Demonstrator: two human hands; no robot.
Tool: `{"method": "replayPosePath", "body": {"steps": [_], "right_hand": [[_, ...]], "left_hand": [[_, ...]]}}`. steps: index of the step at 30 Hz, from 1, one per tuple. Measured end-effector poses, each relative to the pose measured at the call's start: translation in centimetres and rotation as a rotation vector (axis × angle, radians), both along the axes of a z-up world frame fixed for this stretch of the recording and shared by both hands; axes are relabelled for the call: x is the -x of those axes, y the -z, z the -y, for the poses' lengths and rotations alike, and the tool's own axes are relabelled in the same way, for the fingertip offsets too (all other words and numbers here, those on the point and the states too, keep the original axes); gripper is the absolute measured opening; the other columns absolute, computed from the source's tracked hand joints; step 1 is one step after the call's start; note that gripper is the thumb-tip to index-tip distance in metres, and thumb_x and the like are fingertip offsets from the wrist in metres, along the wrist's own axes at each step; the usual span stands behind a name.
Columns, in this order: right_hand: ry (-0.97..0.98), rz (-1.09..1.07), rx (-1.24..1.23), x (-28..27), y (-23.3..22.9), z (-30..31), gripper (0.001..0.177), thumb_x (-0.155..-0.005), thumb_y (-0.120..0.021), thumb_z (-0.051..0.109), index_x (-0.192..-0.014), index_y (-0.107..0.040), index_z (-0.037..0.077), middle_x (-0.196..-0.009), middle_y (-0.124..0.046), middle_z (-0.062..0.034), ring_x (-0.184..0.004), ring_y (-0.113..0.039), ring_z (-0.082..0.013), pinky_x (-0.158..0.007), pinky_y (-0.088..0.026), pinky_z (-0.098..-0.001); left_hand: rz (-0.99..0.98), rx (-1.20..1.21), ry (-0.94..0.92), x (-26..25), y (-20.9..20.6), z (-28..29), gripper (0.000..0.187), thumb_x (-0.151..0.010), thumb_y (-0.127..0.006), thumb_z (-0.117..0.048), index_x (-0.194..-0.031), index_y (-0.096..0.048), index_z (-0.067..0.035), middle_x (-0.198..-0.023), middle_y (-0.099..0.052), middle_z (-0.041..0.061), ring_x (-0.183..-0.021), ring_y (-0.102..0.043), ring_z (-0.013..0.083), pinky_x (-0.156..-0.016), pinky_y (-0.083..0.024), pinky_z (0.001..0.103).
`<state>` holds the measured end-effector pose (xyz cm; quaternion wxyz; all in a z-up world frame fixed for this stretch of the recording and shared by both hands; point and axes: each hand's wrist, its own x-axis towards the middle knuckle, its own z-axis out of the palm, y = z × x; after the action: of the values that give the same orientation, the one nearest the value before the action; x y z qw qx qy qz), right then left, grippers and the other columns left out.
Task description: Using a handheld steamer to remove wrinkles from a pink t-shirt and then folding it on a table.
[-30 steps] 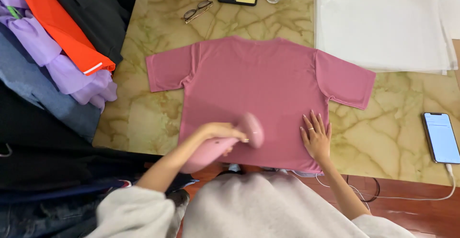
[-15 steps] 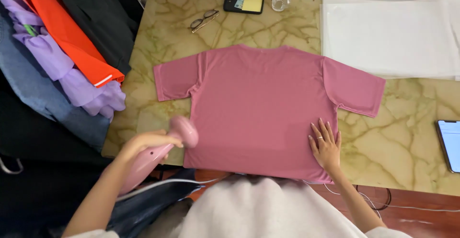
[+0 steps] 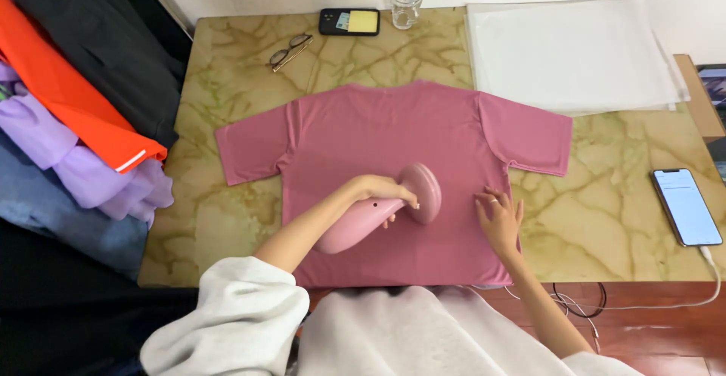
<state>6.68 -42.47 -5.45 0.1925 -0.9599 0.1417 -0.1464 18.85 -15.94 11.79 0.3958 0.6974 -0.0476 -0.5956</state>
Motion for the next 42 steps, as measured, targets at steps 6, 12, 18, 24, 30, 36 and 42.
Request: {"method": "replayPosePath", "body": {"steps": [6,12,18,24,30,36,42], "right_hand": [[-0.129,0.144,0.134,-2.9,0.4,-2.2,0.040,-0.084,-0.054,0.031,-0.121,-0.052,0.016,-0.130,-0.043,-0.0119,-0.124,-0.037,-0.0306,-0.099,-0.030,-0.0482],[-0.102,0.026,0.218,-2.8,-0.5,-2.4,0.043,-0.088,-0.045,0.038,-0.128,-0.045,0.023,-0.137,-0.038,-0.0071,-0.128,-0.033,-0.0249,-0.104,-0.025,-0.0442],[-0.082,0.026,0.188,-2.9,-0.2,-2.6,0.042,-0.088,-0.045,0.037,-0.128,-0.045,0.024,-0.139,-0.037,-0.0052,-0.130,-0.031,-0.0242,-0.105,-0.023,-0.0439],[-0.086,0.153,0.215,-4.7,0.6,-1.6,0.032,-0.084,-0.055,0.036,-0.113,-0.056,0.023,-0.129,-0.047,-0.0005,-0.122,-0.042,-0.0188,-0.100,-0.032,-0.0388],[-0.034,0.066,0.259,-8.0,-0.4,-0.7,0.046,-0.087,-0.045,0.041,-0.128,-0.046,0.020,-0.141,-0.033,-0.0083,-0.133,-0.024,-0.0299,-0.104,-0.017,-0.0539],[0.007,-0.077,0.199,-8.2,-0.7,-0.4,0.049,-0.089,-0.038,0.046,-0.133,-0.038,0.025,-0.143,-0.028,-0.0046,-0.135,-0.019,-0.0242,-0.104,-0.016,-0.0567],[0.021,-0.112,0.193,-8.2,-0.8,-0.5,0.049,-0.089,-0.036,0.047,-0.134,-0.034,0.029,-0.144,-0.026,-0.0027,-0.135,-0.018,-0.0220,-0.104,-0.016,-0.0560]], "left_hand": [[-0.042,0.021,-0.131,-0.6,3.0,-2.7,0.076,-0.060,-0.074,-0.021,-0.116,-0.038,0.017,-0.083,-0.054,0.030,-0.057,-0.061,0.0351,-0.047,-0.052,0.047],[-0.037,-0.160,-0.339,-0.1,1.0,-13.1,0.065,-0.061,-0.074,-0.020,-0.106,-0.046,0.017,-0.069,-0.054,0.025,-0.055,-0.060,0.0321,-0.047,-0.052,0.045],[-0.017,-0.329,-0.488,0.3,-0.4,-21.1,0.054,-0.061,-0.075,-0.018,-0.098,-0.051,0.014,-0.066,-0.054,0.022,-0.051,-0.059,0.0310,-0.046,-0.053,0.044],[0.005,-0.245,-0.429,-1.7,-3.1,-18.4,0.067,-0.058,-0.074,-0.016,-0.115,-0.047,0.007,-0.078,-0.055,0.023,-0.053,-0.058,0.0339,-0.044,-0.051,0.049],[-0.024,-0.095,-0.334,-2.9,-9.4,-8.3,0.059,-0.063,-0.069,-0.018,-0.115,-0.047,0.001,-0.088,-0.055,0.007,-0.077,-0.059,0.0120,-0.067,-0.052,0.023],[-0.039,0.023,-0.112,-8.3,1.9,0.0,0.076,-0.063,-0.072,-0.031,-0.116,-0.036,0.010,-0.075,-0.059,0.028,-0.059,-0.063,0.0393,-0.052,-0.052,0.049],[-0.054,0.003,-0.111,-9.8,4.8,0.1,0.081,-0.061,-0.075,-0.031,-0.118,-0.035,0.009,-0.073,-0.058,0.028,-0.058,-0.062,0.0396,-0.051,-0.052,0.049]]}}
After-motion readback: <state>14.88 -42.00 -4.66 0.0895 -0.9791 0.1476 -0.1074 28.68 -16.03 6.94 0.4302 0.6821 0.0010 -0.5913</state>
